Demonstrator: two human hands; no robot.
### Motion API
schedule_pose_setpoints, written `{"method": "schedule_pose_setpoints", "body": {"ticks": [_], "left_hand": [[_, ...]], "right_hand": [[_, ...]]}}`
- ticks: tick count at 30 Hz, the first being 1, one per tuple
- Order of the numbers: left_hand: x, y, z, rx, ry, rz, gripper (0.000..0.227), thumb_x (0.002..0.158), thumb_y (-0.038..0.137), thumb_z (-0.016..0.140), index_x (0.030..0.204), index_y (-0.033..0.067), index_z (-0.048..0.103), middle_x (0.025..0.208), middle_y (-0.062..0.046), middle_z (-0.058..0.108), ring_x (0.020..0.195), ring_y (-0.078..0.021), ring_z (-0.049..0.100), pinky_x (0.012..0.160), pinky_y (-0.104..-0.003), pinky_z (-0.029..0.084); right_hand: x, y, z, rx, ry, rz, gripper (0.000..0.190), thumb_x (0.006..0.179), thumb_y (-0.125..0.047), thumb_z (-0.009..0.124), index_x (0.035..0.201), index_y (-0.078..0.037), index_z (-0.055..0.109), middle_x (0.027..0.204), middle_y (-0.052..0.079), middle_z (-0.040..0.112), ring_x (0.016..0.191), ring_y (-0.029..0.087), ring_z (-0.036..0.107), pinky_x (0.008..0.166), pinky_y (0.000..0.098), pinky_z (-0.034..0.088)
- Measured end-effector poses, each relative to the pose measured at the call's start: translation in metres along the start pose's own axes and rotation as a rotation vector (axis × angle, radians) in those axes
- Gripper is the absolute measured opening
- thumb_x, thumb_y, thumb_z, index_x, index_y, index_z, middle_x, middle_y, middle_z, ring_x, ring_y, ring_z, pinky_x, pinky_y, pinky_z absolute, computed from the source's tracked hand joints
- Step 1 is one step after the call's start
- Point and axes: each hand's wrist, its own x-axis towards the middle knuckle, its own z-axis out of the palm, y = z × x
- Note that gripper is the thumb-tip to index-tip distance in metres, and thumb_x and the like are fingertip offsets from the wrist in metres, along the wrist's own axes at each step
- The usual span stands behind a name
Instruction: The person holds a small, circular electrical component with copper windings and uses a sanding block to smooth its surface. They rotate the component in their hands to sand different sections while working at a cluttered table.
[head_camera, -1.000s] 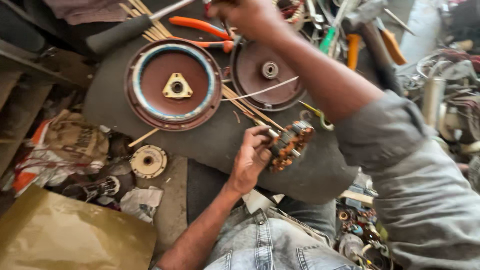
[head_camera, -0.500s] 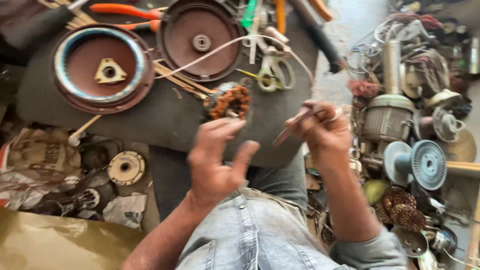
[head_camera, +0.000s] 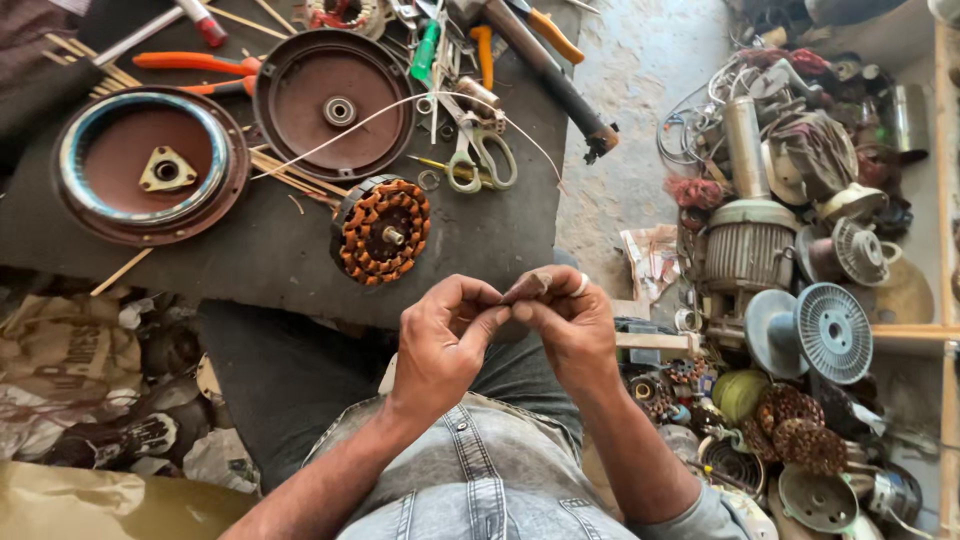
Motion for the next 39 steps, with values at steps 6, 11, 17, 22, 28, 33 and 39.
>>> {"method": "schedule_pose_setpoints", "body": {"ticks": [6, 11, 17, 22, 28, 33, 39], "left_hand": [[-0.002, 0.001, -0.01, -0.089, -0.034, -0.086, 0.012, 0.088, 0.006, 0.072, 0.099, 0.0019, 0.072, 0.081, -0.005, 0.077, 0.072, -0.0089, 0.073, 0.064, -0.025, 0.06], [0.002, -0.011, -0.049, 0.331, 0.291, 0.37, 0.023, 0.082, 0.013, 0.083, 0.1, 0.0035, 0.072, 0.091, -0.011, 0.073, 0.084, -0.0187, 0.07, 0.072, -0.031, 0.056], [0.09, -0.059, -0.126, 0.069, 0.155, 0.285, 0.033, 0.099, 0.026, 0.067, 0.125, 0.0067, 0.07, 0.115, -0.01, 0.074, 0.108, -0.019, 0.07, 0.097, -0.035, 0.054], [0.118, -0.073, -0.122, -0.022, -0.221, 0.279, 0.049, 0.092, 0.026, 0.068, 0.137, 0.0058, 0.067, 0.13, -0.016, 0.071, 0.122, -0.0258, 0.065, 0.108, -0.036, 0.05], [0.089, -0.054, -0.111, 0.443, -0.205, 0.6, 0.077, 0.074, 0.028, 0.086, 0.142, 0.0061, 0.058, 0.141, -0.019, 0.063, 0.135, -0.0382, 0.057, 0.119, -0.045, 0.036], [0.083, -0.043, -0.106, 0.383, -0.221, 0.581, 0.104, 0.074, 0.027, 0.082, 0.161, 0.0039, 0.03, 0.139, -0.011, 0.067, 0.133, -0.0312, 0.061, 0.123, -0.046, 0.033], [0.075, -0.049, -0.102, 0.387, -0.227, 0.619, 0.105, 0.077, 0.023, 0.079, 0.163, 0.0026, 0.023, 0.138, -0.012, 0.068, 0.128, -0.0294, 0.066, 0.121, -0.043, 0.036]], "right_hand": [[0.005, -0.001, -0.003, 0.205, -0.224, 0.216, 0.011, 0.096, 0.007, 0.068, 0.105, 0.003, 0.064, 0.102, 0.014, 0.07, 0.089, 0.025, 0.071, 0.082, 0.037, 0.058], [0.015, 0.0, 0.008, -0.146, -0.081, 0.034, 0.005, 0.093, 0.006, 0.066, 0.097, 0.003, 0.067, 0.094, 0.016, 0.075, 0.083, 0.024, 0.073, 0.078, 0.0372, 0.061], [0.03, -0.01, 0.011, -0.776, 0.12, -0.377, 0.016, 0.095, 0.011, 0.067, 0.105, -0.001, 0.068, 0.101, 0.012, 0.074, 0.093, 0.018, 0.07, 0.085, 0.0294, 0.056], [0.051, -0.029, 0.029, -1.094, 0.044, -0.622, 0.024, 0.09, 0.012, 0.067, 0.108, -0.004, 0.07, 0.107, 0.011, 0.074, 0.098, 0.02, 0.073, 0.087, 0.0312, 0.058], [0.078, -0.022, 0.053, -1.248, -0.253, -0.729, 0.032, 0.082, 0.011, 0.066, 0.111, -0.004, 0.071, 0.113, 0.012, 0.072, 0.111, 0.031, 0.07, 0.098, 0.0412, 0.057], [0.091, -0.001, 0.07, -1.18, -0.366, -0.852, 0.019, 0.092, 0.0, 0.066, 0.11, -0.006, 0.071, 0.111, 0.01, 0.072, 0.107, 0.027, 0.071, 0.097, 0.0412, 0.057], [0.085, 0.007, 0.066, -1.169, -0.393, -0.832, 0.022, 0.095, -0.004, 0.062, 0.115, -0.002, 0.071, 0.114, 0.018, 0.07, 0.11, 0.035, 0.069, 0.105, 0.0494, 0.055]]}}
